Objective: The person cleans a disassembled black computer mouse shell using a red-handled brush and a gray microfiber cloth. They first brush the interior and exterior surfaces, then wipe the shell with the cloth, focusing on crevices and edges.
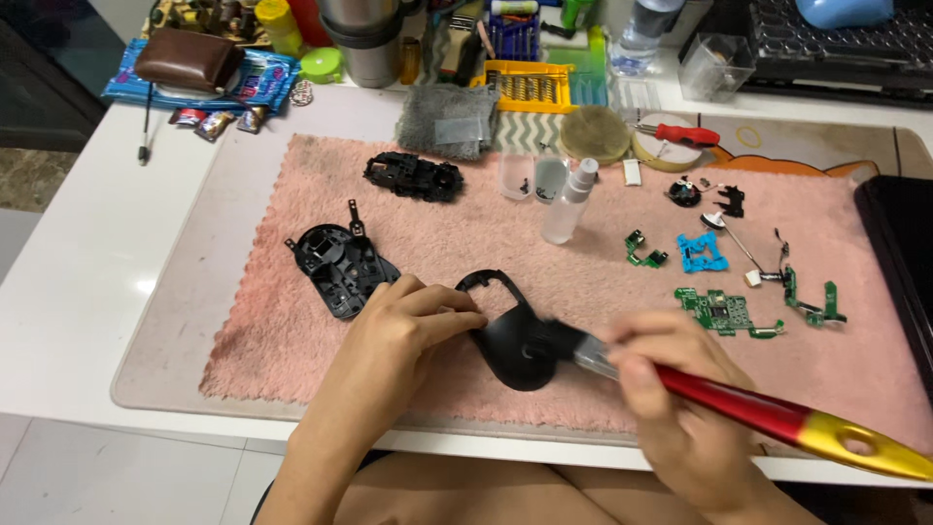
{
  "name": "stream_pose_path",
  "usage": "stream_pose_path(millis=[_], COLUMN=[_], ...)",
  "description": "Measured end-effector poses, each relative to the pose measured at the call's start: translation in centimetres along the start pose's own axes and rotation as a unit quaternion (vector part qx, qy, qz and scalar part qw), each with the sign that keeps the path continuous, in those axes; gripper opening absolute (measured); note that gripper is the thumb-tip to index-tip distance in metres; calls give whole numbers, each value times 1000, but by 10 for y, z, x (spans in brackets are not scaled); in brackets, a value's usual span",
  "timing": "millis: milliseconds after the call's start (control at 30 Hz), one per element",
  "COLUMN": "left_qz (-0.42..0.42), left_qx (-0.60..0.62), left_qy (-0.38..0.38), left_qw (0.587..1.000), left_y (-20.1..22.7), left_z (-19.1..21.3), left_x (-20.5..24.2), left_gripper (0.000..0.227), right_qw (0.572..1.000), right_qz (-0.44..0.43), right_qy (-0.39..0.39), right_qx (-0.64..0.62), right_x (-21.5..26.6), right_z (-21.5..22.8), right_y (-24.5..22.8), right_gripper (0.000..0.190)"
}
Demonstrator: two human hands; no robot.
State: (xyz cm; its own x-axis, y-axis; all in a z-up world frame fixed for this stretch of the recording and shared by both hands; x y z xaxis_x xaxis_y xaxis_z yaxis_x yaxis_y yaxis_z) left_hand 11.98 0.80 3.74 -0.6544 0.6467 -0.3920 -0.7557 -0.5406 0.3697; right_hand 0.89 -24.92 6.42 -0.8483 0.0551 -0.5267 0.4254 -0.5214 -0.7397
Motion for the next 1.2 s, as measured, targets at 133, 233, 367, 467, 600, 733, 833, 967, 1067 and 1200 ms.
stream_pose_path(millis=[133, 233, 367, 467, 600, 733, 833, 967, 1067, 1200], left_qz=[1, 14, 7, 3, 10, 2, 11, 14, 12, 27], left_qx=[-15, -12, -15, -11, -14, -15, -11, -19, -14, 1], left_qy=[-6, -6, -11, -4, -16, -11, -9, 2, 11, -10], left_qw=[1000, 1000, 1000, 1000, 1000, 1000, 1000, 1000, 1000, 1000], left_y=[-1, -2, -2, -3, -3, -6, -6, -10, -12, -9], left_z=[-2, -1, -1, 0, 3, 1, 1, -6, -7, -6], left_x=[-1, 1, 0, 0, 0, 1, 2, 3, 3, 4], left_gripper=[38, 35, 35, 35, 35, 38, 38, 35, 33, 28], right_qw=[998, 992, 997, 994, 994, 984, 989, 962, 953, 938], right_qz=[-3, -45, 6, -11, 35, -5, 7, 163, 187, 214], right_qy=[-59, -112, -72, -111, -99, -157, -132, -215, -234, -265], right_qx=[-28, -22, 15, -4, -16, -80, -60, 33, 44, 69], right_x=[-12, -5, -22, -26, -35, -30, -17, -13, -9, -5], right_z=[-18, -16, -16, -24, -29, -42, -44, -52, -57, -59], right_y=[-1, 5, -18, -17, -38, -33, -27, -36, -35, -47], right_gripper=[21, 30, 25, 26, 25, 27, 26, 12, 8, 5])
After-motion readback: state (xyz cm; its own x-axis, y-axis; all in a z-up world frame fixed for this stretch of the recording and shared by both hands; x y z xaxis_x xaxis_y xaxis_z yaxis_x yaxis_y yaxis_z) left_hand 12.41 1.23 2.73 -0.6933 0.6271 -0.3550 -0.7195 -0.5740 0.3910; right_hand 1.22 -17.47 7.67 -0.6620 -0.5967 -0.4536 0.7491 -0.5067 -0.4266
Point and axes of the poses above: each hand's wrist, its own x-axis away from the middle knuckle, its own z-axis out of the back of the hand, y = z × x, the point moved 4 cm from there along -x, towards the middle knuckle, and after that the axes turned 10 degrees about -x, right-handed, at the moved point
